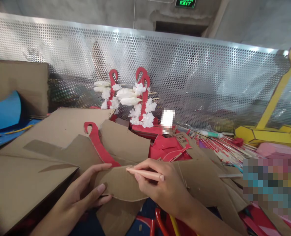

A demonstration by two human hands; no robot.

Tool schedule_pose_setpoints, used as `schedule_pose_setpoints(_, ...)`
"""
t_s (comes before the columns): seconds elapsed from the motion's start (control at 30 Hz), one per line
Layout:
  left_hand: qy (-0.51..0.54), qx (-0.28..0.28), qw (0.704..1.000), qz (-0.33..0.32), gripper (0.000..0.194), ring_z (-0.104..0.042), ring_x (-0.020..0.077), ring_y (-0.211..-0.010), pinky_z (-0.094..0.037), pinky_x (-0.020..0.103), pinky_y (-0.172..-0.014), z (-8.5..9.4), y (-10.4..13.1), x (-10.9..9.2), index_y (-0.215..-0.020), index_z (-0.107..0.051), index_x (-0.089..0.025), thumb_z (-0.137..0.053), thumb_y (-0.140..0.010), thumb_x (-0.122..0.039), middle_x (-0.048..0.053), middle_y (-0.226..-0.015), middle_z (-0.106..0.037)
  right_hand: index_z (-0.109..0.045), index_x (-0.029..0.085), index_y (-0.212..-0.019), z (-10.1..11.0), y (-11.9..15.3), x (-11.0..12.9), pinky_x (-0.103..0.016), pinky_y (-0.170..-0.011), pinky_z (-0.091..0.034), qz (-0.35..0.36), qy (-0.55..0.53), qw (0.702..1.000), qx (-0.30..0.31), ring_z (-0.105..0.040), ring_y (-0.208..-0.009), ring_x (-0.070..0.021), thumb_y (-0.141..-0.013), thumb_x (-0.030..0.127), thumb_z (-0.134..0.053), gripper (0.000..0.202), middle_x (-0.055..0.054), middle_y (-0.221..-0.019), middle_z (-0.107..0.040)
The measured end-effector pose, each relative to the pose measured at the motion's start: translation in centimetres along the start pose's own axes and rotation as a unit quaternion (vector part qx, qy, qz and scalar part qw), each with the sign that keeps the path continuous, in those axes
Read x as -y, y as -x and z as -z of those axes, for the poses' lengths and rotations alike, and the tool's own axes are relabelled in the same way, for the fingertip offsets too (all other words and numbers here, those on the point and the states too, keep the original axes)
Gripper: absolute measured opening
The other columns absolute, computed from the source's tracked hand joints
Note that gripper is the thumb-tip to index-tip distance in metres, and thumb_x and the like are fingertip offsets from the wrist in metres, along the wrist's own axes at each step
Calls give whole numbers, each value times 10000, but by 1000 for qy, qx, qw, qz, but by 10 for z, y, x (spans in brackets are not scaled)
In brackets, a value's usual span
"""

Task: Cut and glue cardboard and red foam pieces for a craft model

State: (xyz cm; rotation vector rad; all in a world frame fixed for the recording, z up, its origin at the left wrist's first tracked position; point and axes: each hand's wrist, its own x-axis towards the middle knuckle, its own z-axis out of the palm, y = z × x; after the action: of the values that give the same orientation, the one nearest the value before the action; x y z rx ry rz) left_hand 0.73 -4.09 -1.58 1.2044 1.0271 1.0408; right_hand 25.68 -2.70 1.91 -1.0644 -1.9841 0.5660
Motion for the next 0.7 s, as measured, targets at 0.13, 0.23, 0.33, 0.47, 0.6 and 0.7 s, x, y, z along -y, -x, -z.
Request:
schedule_pose_setpoints(0.13, 4, -1, 1000, 7, 569, -677, 275, -1073, -635, 340, -901, -1, 0, -2, -1277, -677, -265, -797, -796, -543, 68, -1212, -654, -761, 262, -1014, 0, 0, 0, -225, -645, -547, -4, -3, 1000, 3, -742, -766, -136, -934, 256, -636, 149, 6, -954, -808)
schedule_pose_setpoints(0.23, 8, -1, 1000, 10, 567, -687, 260, -1034, -633, 343, -901, -2, 0, -3, -1277, -679, -266, -806, -791, -530, 64, -1195, -663, -754, 252, -992, 0, 1, 2, -224, -655, -560, -4, -9, 1000, 2, -753, -787, -140, -925, 249, -639, 134, -1, -969, -811)
schedule_pose_setpoints(0.33, 15, -1, 1000, 9, 551, -688, 260, -1032, -634, 343, -889, -2, -1, -2, -1268, -683, -264, -805, -795, -519, 65, -1191, -673, -750, 237, -981, 0, 1, 2, -226, -663, -574, -1, -17, 1000, 4, -765, -814, -152, -914, 239, -642, 127, -17, -996, -815)
schedule_pose_setpoints(0.47, 17, -3, 1000, 7, 536, -676, 284, -1100, -635, 345, -890, 0, -1, 0, -1262, -686, -259, -802, -802, -509, 73, -1228, -672, -766, 226, -962, -1, -2, 2, -236, -636, -569, 6, 8, 1000, 3, -755, -753, -158, -897, 232, -647, 136, -28, -941, -814)
schedule_pose_setpoints(0.6, 16, 2, 1000, 4, 535, -669, 294, -1135, -634, 350, -908, 1, -2, 2, -1288, -674, -274, -786, -821, -510, 76, -1284, -658, -780, 210, -908, -1, -2, 3, -246, -620, -559, 22, 32, 999, -6, -730, -677, -153, -900, 269, -645, 147, -31, -841, -799)
schedule_pose_setpoints(0.7, 15, 4, 1000, 5, 525, -663, 302, -1159, -631, 356, -928, 0, -1, 1, -1279, -678, -277, -778, -827, -523, 71, -1272, -660, -789, 208, -901, -2, -1, 4, -247, -618, -553, 25, 37, 999, -5, -724, -676, -152, -914, 285, -637, 171, -35, -825, -791)
